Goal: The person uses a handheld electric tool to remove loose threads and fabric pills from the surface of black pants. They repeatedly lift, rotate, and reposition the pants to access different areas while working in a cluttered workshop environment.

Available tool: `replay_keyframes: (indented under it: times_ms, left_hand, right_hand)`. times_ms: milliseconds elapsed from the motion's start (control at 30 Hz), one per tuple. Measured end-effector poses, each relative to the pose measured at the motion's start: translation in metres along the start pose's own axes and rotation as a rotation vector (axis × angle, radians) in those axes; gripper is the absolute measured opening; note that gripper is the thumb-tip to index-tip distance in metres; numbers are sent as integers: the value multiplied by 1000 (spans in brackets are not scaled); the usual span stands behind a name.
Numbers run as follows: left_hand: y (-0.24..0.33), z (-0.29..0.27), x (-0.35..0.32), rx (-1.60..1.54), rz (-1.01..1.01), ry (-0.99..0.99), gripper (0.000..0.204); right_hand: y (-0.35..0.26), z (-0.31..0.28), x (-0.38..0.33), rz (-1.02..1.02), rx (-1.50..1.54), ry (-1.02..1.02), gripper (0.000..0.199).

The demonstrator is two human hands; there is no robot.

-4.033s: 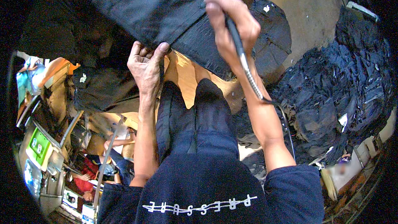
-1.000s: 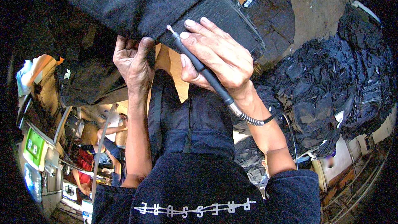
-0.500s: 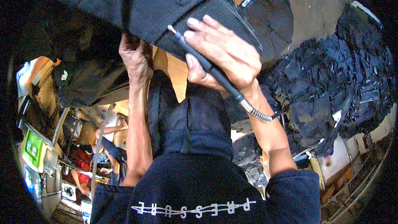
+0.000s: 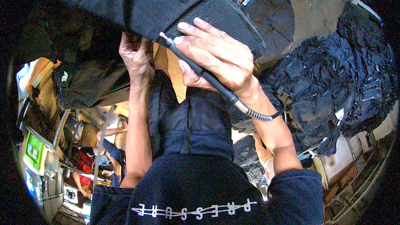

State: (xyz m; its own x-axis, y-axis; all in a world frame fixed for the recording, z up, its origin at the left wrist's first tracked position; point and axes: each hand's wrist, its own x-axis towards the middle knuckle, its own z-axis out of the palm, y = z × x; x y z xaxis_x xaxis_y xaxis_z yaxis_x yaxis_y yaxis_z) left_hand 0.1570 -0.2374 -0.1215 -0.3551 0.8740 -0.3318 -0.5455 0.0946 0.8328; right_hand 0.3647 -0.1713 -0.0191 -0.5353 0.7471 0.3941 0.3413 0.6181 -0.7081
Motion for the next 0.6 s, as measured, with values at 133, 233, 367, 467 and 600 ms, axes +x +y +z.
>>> replay_keyframes:
  times_ms: [133, 233, 367, 467, 600]
  left_hand:
    - [1, -2, 0, 4, -20, -19, 45]
    - [2, -5, 1, 17, -22, -26, 43]
    - [2, -5, 2, 98, -16, -37, 43]
    - [0, -3, 1, 25, 11, -18, 42]
    - [-1, -2, 1, -8, -15, -1, 42]
  right_hand:
    - [-2, 2, -2, 35, -21, 42, 28]
    - [-1, 4, -2, 46, -25, 76, 29]
    - [0, 3, -3, 45, -31, 95, 29]
    - [0, 3, -4, 55, -59, 109, 29]
    - [1, 4, -4, 60, -63, 134, 29]
